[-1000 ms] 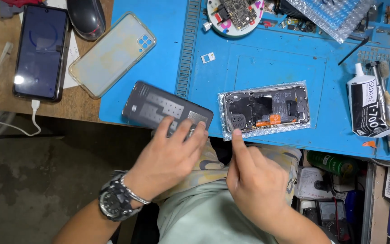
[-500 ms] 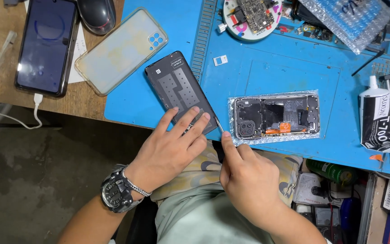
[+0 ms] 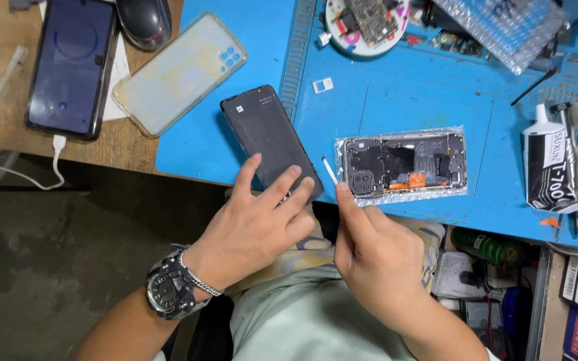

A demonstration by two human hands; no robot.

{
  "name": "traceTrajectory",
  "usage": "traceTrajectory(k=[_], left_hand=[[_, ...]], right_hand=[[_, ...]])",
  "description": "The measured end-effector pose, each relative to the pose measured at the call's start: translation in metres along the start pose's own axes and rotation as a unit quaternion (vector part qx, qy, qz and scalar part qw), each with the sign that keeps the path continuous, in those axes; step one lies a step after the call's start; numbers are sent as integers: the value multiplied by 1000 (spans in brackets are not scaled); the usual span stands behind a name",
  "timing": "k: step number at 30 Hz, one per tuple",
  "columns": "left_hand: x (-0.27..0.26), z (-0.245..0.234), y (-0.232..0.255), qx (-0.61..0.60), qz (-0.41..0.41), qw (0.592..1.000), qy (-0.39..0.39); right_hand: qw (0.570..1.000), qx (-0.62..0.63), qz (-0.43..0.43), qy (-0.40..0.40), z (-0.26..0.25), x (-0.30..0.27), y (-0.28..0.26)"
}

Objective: The person uses a metal prying tool to separate the back cover from a disassembled smartphone. They then pick up a second smartphone and apply adhesive from a tube along its edges.

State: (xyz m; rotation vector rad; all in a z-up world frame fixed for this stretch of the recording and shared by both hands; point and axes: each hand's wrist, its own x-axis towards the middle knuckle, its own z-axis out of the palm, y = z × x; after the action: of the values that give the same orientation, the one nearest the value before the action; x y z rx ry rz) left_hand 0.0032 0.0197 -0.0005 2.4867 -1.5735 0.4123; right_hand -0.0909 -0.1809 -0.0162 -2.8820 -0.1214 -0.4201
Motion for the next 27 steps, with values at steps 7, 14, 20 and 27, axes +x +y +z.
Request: traceTrajectory(k=[7,14,20,27], left_hand=[[5,7,-2,-47,25,999,-1],[10,8,-5,-47,29,998,-27],[13,8,-6,-69,27,996,-50],[14,8,-5,-74,22,995,-64]], right_hand=[[993,-25,38,-106,5,-20,0],[992,-35,17,-122,20,-14,5],[998,-10,15,-64,5,-21,9],[995,-29,-2,-93,11,-18,7]])
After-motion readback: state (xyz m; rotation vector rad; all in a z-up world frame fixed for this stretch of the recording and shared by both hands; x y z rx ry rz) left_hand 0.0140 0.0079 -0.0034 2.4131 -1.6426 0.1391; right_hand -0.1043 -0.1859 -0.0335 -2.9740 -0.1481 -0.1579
